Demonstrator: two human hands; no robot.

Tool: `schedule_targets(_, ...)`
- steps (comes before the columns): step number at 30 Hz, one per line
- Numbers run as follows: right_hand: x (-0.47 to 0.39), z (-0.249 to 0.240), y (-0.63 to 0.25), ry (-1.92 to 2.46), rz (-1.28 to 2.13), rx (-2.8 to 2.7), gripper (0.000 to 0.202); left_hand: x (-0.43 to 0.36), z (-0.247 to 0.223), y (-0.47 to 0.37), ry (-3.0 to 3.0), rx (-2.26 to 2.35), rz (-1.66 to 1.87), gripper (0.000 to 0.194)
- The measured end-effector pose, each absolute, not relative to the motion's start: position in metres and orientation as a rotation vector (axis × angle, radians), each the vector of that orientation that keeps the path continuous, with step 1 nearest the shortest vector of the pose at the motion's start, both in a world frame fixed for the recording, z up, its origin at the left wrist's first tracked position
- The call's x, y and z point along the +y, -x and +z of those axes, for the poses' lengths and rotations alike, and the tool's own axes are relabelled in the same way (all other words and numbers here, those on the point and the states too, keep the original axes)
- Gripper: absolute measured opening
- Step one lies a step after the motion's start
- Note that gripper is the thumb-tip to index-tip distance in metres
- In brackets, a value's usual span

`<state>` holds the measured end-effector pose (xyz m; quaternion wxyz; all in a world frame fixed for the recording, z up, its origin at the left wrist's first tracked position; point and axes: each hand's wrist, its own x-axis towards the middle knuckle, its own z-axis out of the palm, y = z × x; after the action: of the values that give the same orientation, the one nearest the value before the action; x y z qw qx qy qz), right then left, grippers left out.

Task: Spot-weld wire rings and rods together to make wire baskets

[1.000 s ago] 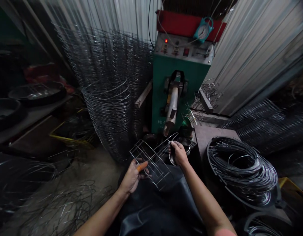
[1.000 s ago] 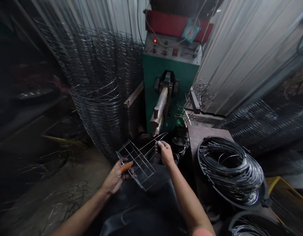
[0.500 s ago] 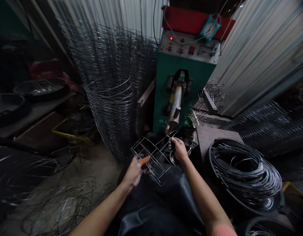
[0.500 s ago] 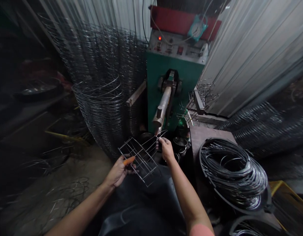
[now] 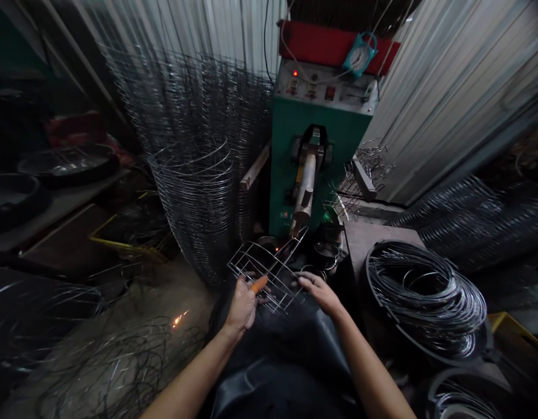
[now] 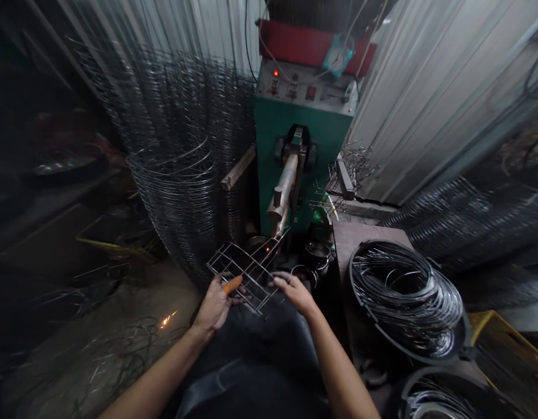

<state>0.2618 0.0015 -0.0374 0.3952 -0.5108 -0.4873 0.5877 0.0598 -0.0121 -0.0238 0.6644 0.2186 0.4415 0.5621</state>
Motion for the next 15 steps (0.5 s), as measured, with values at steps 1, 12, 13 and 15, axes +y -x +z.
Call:
schedule_targets(1, -0.007, -0.041, -0.261, 1.305, 1.456, -1.325, 0.033, -0.014, -0.025, -0.061, -0.505, 0.997, 1.289, 0.048)
schedule_targets(12, -0.015, -0.057, -0.243, 1.369, 1.054, -1.474, 0.03, -0.012, -0.043, -0.062, -0.433, 0.89, 1.353, 0.046)
schedule_targets(13, -0.016, -0.059, -0.241, 1.355, 1.034, -1.476, 0.03, -0.009, -0.044, -0.061, -0.41, 0.863, 1.348, 0.045)
schedule_targets(15, -0.018, -0.064, -0.236, 1.327, 1.013, -1.488, 0.031, -0.001, -0.047, -0.058, -0.379, 0.808, 1.337, 0.045)
